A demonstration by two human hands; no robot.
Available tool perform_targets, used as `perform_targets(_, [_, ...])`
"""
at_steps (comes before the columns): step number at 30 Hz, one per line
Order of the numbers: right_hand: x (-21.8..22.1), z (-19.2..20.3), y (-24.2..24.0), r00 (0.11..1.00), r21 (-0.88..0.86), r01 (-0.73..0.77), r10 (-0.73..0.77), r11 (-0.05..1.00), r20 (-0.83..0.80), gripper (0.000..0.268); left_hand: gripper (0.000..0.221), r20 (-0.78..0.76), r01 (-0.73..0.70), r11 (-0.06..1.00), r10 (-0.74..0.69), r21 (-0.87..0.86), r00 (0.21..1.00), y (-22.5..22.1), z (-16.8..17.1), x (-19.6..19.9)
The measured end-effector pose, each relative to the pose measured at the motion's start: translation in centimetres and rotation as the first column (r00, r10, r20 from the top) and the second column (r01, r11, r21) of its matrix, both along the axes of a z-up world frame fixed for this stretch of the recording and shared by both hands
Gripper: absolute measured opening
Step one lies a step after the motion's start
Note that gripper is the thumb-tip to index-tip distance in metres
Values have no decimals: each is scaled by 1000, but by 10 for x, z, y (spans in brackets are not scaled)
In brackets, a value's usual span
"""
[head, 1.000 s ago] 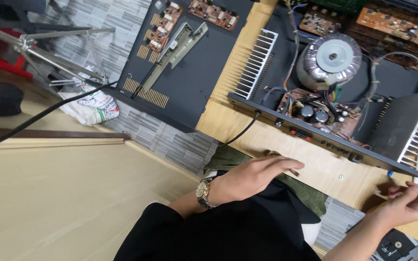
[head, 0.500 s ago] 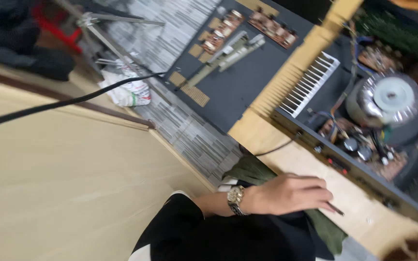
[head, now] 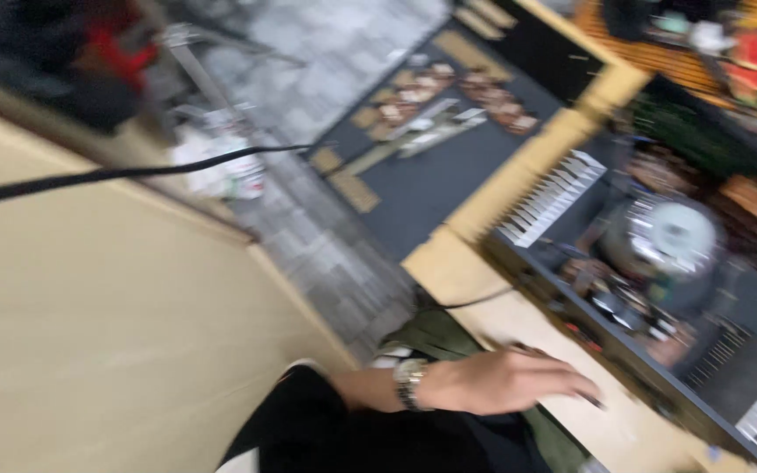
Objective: Disassemble an electronic amplifier by removing screws with a screwdriver
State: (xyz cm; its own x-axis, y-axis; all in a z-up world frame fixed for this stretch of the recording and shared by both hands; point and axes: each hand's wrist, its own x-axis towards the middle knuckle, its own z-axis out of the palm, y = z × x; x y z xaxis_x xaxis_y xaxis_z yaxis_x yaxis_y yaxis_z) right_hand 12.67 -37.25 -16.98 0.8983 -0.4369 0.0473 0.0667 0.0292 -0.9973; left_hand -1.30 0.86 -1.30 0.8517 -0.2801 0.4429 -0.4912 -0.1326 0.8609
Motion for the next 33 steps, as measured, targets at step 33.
perform_targets(33, [-162, 41, 164, 544, -238, -835, 808, 495, -227, 21, 15, -77, -836, 542, 840, 92, 536, 59, -72, 22])
